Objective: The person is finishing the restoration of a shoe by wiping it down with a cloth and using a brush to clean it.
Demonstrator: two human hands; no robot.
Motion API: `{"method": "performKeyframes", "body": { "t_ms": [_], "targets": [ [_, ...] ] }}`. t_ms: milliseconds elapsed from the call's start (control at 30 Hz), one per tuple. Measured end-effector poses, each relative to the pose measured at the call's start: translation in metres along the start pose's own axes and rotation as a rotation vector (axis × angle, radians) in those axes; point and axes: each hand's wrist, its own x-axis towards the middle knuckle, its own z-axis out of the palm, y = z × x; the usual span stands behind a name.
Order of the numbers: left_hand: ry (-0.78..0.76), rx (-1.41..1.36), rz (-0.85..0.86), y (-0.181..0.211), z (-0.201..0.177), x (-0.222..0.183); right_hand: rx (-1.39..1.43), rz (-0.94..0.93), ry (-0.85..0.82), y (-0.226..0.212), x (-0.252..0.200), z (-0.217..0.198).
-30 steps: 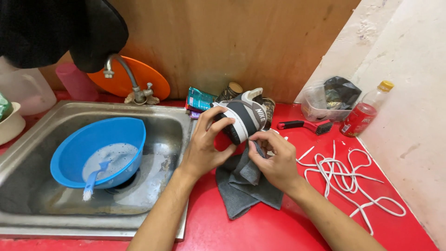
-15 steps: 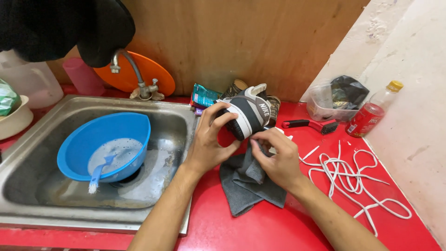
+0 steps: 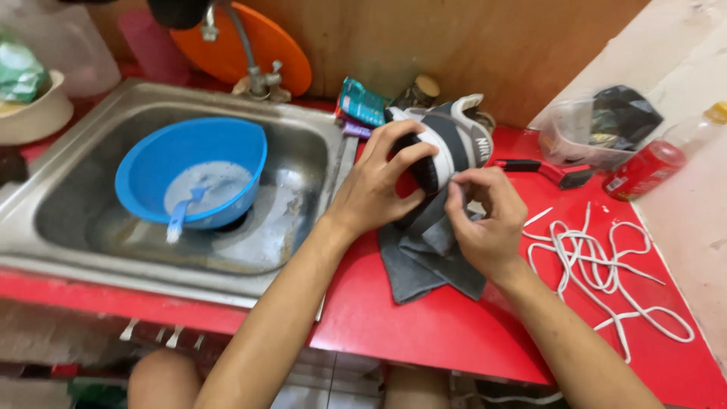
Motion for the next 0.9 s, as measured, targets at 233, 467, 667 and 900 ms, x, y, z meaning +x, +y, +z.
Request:
{"method": "performKeyframes", "body": {
  "t_ms": [233,467,667,900],
  "targets": [
    [0.000,0.203,-0.139,0.022,0.005,-0.025,-0.034,-0.169,-0.097,0.010,-0.017,-0.003],
    [0.011,0.346,-0.350,0.038,0.018,-0.065,-0.063,-0.369,-0.254,-0.003,-0.018,-0.002],
    [0.033,0.384,-0.337,0.026,0.027,-0.074,-0.065,-0.406,-0.290,0.008,-0.018,-0.001],
    [0.082,0.410,-0.323,0.012,0.054,-0.086,-0.046,-0.103,-0.429,0.041,-0.044,-0.007]
  ]
}}
